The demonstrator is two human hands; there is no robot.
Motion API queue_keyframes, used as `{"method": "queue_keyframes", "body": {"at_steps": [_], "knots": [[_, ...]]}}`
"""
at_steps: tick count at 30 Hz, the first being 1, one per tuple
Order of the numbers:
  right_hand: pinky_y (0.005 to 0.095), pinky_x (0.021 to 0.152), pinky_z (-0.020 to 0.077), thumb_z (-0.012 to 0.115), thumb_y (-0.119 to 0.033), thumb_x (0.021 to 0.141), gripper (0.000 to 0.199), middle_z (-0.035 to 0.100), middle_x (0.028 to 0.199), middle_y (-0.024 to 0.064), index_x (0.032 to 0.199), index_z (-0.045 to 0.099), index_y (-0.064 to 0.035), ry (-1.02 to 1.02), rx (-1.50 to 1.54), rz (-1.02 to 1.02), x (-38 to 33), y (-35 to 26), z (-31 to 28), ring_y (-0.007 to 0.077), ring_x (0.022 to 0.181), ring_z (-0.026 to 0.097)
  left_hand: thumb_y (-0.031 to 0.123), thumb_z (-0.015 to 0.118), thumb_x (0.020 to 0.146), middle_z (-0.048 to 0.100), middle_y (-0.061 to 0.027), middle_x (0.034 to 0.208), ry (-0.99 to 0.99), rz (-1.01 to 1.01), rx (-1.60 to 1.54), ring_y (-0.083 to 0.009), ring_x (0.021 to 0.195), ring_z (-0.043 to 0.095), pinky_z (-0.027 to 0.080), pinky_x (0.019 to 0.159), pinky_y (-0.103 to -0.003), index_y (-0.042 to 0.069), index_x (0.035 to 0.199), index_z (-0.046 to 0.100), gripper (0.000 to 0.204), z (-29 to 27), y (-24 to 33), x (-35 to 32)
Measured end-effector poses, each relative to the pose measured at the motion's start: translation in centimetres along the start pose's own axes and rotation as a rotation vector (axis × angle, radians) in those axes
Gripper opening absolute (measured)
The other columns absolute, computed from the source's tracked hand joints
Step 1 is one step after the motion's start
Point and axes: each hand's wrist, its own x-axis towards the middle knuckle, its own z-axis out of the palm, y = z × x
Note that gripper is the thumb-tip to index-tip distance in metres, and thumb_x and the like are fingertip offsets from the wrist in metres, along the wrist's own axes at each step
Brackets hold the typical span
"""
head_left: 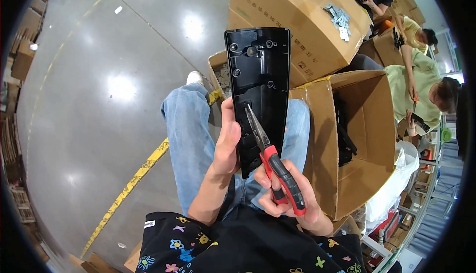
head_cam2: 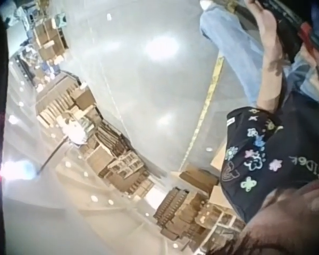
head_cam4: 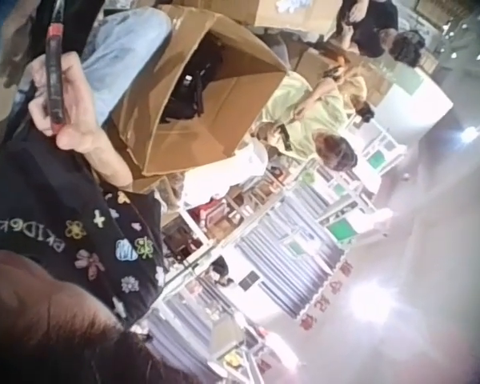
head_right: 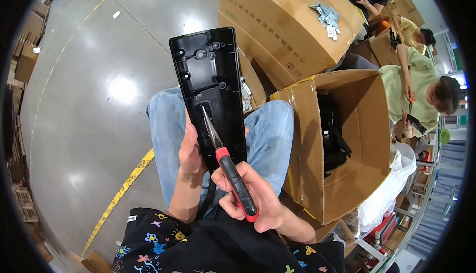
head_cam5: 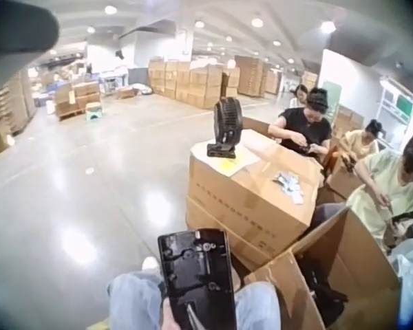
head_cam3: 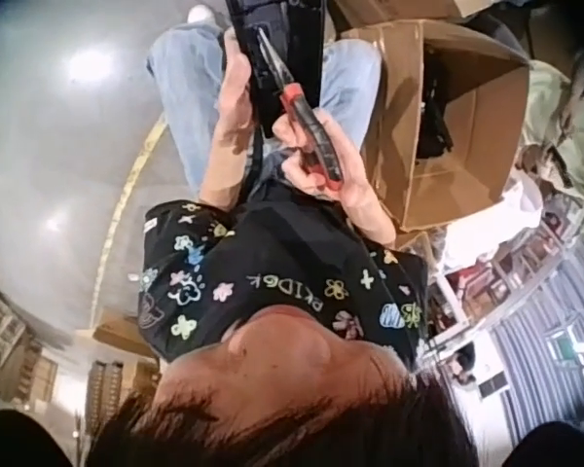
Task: Using pliers to modify or trim black plastic components and attaching small metal clips.
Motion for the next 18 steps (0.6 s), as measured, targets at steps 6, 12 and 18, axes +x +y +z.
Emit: {"method": "queue_keyframes", "body": {"at_steps": [6, 12, 18], "knots": [[0.0208, 0.048, 0.0260, 0.080, -0.045, 0.068, 0.071, 0.031, 0.106, 0.0126, 0.107, 0.034, -0.0060, 0.115, -0.051, 0.023, 0.3, -1.2, 1.1, 0.0055, 0.051, 0.030, 0.046, 0.044, 0.093, 0.046, -0.0246, 0.125, -0.040, 0.037, 0.088, -0.0354, 0.098, 0.062, 0.055, 0.081, -0.044, 0.010, 0.138, 0.017, 0.064, -1.1, -0.6, 0.4], [0.0206, 0.047, 0.0269, 0.065, -0.046, 0.083, 0.058, 0.035, 0.103, 0.0129, 0.108, 0.035, -0.0038, 0.142, -0.165, 0.078, 1.4, -1.8, 1.7, 0.0057, 0.051, 0.030, 0.044, 0.052, 0.089, 0.042, -0.0277, 0.130, -0.011, -0.003, 0.089, -0.0403, 0.101, 0.060, 0.053, 0.084, -0.046, 0.014, 0.137, 0.017, 0.067, -2.3, 0.5, 0.4], [0.0204, 0.041, 0.0290, 0.062, -0.039, 0.085, 0.065, 0.048, 0.091, 0.0100, 0.127, 0.036, 0.0022, 0.371, -0.260, 0.017, 1.4, -1.2, 2.2, 0.0073, 0.049, 0.035, 0.038, 0.051, 0.091, 0.033, -0.0087, 0.127, -0.008, 0.157, 0.393, -0.0170, 0.120, 0.032, 0.025, 0.103, -0.032, 0.006, 0.132, 0.027, 0.058, -2.7, 1.0, 0.7]]}}
